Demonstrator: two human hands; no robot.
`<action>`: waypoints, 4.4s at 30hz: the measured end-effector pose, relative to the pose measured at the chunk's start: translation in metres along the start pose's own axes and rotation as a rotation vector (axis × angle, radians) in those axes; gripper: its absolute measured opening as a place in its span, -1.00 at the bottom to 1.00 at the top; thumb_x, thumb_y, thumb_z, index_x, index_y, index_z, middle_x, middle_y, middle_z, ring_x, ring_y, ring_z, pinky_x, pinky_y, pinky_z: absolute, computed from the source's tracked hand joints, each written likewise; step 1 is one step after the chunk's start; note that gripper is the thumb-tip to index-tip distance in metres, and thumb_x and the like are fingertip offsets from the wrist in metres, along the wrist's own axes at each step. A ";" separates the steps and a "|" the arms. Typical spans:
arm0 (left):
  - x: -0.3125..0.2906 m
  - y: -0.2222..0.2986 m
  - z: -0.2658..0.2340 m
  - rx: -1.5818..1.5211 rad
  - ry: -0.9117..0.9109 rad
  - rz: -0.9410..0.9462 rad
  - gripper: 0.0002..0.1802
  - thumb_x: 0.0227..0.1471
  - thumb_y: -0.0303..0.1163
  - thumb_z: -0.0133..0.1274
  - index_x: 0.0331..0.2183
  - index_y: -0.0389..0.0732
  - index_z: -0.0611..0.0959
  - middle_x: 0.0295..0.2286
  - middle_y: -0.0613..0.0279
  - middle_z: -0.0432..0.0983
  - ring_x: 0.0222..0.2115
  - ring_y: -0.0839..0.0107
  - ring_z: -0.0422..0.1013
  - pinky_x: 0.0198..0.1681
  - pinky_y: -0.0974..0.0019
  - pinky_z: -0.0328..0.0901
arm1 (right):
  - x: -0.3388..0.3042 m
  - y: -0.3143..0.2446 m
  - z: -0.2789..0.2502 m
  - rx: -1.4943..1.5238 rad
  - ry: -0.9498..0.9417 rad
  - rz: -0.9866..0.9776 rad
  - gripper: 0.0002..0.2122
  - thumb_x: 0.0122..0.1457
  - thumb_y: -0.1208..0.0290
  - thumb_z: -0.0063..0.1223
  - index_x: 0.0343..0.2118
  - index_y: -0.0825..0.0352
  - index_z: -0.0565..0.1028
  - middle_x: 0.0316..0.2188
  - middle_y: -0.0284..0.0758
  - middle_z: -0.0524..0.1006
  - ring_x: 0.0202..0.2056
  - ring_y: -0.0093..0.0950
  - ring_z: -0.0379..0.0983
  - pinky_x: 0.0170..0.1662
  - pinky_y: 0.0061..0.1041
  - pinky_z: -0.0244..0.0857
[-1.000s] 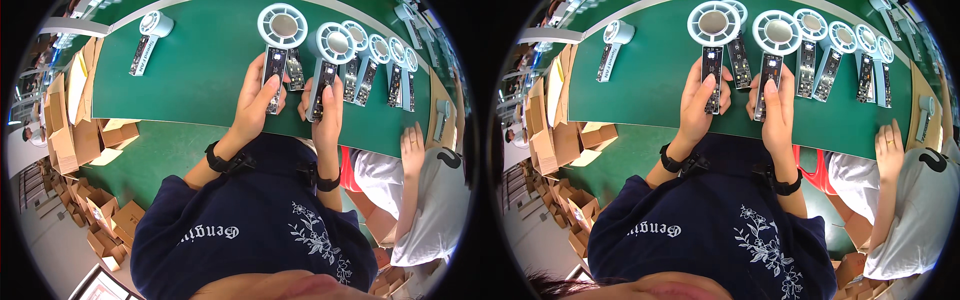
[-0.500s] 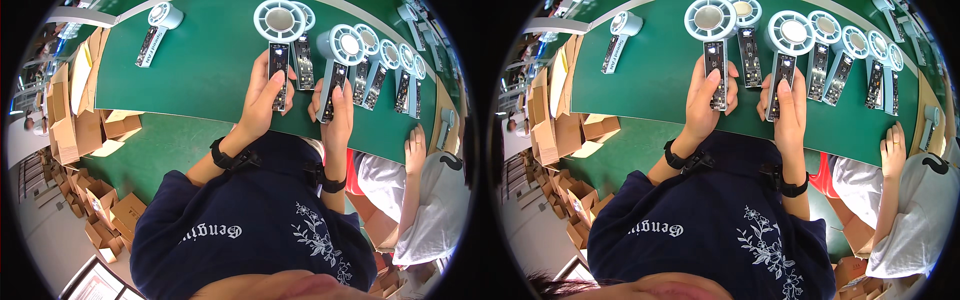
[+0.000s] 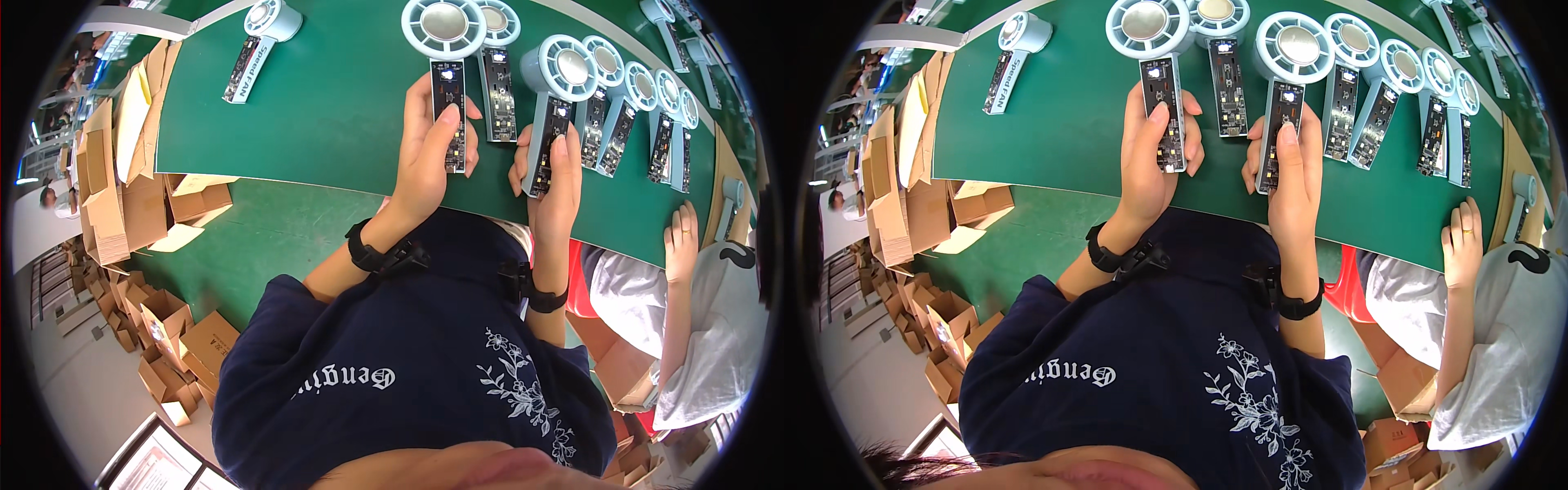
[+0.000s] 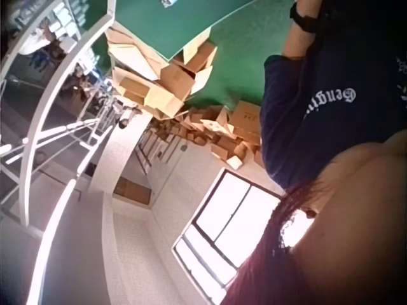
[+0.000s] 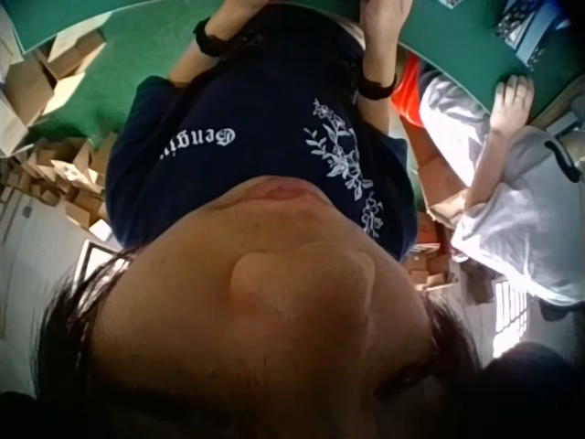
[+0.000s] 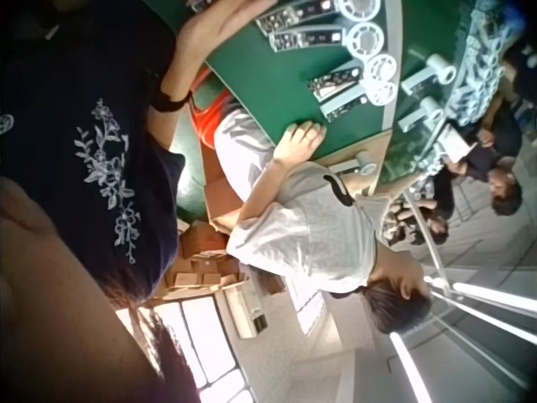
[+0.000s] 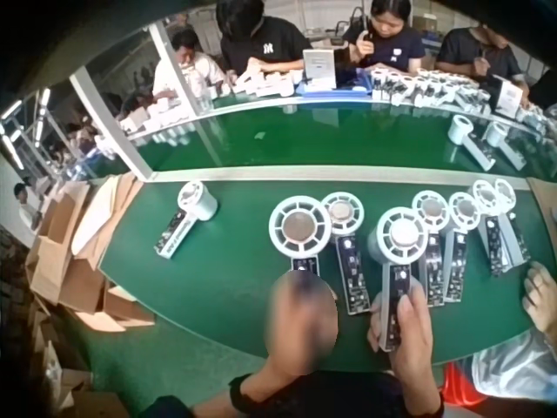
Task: Assembling components and checking the functionality of small handheld portable fans on an assembly line.
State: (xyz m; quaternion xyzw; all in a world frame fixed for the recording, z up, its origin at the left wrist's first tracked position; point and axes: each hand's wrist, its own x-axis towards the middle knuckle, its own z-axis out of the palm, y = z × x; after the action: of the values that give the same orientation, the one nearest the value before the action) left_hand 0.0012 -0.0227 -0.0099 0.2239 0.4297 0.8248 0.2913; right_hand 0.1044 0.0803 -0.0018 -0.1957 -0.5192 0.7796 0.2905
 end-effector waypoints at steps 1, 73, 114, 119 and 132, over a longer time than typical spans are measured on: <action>0.000 0.000 0.000 0.000 0.005 -0.001 -0.59 0.20 -0.33 -0.25 0.03 -0.25 0.13 -0.31 0.19 0.30 -0.63 0.60 0.27 -0.64 0.54 0.22 | 0.000 0.000 0.000 0.001 0.003 0.000 -0.72 0.31 0.28 -0.41 -0.14 0.42 0.24 -0.36 -0.25 0.34 -0.56 -0.65 0.21 -0.61 -0.65 0.12; 0.000 -0.005 0.002 0.065 -0.113 -0.065 -0.64 0.22 -0.34 -0.25 -0.01 -0.27 0.15 -0.39 0.19 0.34 -0.62 0.57 0.30 -0.59 0.52 0.25 | 0.003 -0.010 0.003 -0.012 0.041 0.052 -0.72 0.31 0.26 -0.35 -0.26 0.41 0.32 -0.50 -0.35 0.37 -0.64 -0.69 0.17 -0.67 -0.68 0.05; 0.000 -0.007 -0.001 0.106 -0.069 0.000 -0.62 0.21 -0.37 -0.23 0.00 -0.29 0.12 -0.37 0.16 0.34 -0.62 0.56 0.30 -0.57 0.48 0.27 | -0.003 0.003 0.003 -0.174 0.009 -0.070 -0.74 0.31 0.29 -0.31 -0.15 0.41 0.28 -0.47 -0.34 0.37 -0.62 -0.70 0.21 -0.64 -0.71 0.13; 0.002 -0.008 0.002 0.100 -0.078 0.020 -0.63 0.21 -0.36 -0.24 -0.01 -0.28 0.12 -0.37 0.16 0.34 -0.62 0.56 0.30 -0.58 0.48 0.27 | -0.002 0.002 0.002 -0.168 0.004 -0.068 -0.73 0.31 0.29 -0.31 -0.13 0.42 0.28 -0.46 -0.33 0.37 -0.61 -0.70 0.22 -0.64 -0.71 0.13; 0.018 0.008 0.074 0.118 -0.269 -0.446 -0.70 0.15 -0.25 -0.08 -0.20 -0.25 0.29 -0.43 0.23 0.30 -0.59 0.55 0.29 -0.54 0.40 0.26 | -0.018 -0.089 -0.074 -0.374 0.166 -0.066 -0.71 0.19 0.41 -0.09 -0.08 0.44 0.28 -0.43 -0.30 0.40 -0.61 -0.64 0.26 -0.59 -0.66 0.18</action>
State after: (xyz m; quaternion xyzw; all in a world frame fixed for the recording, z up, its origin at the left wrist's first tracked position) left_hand 0.0323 0.0286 0.0383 0.2480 0.4732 0.6765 0.5069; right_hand 0.1853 0.1462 0.0517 -0.2927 -0.6352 0.6409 0.3163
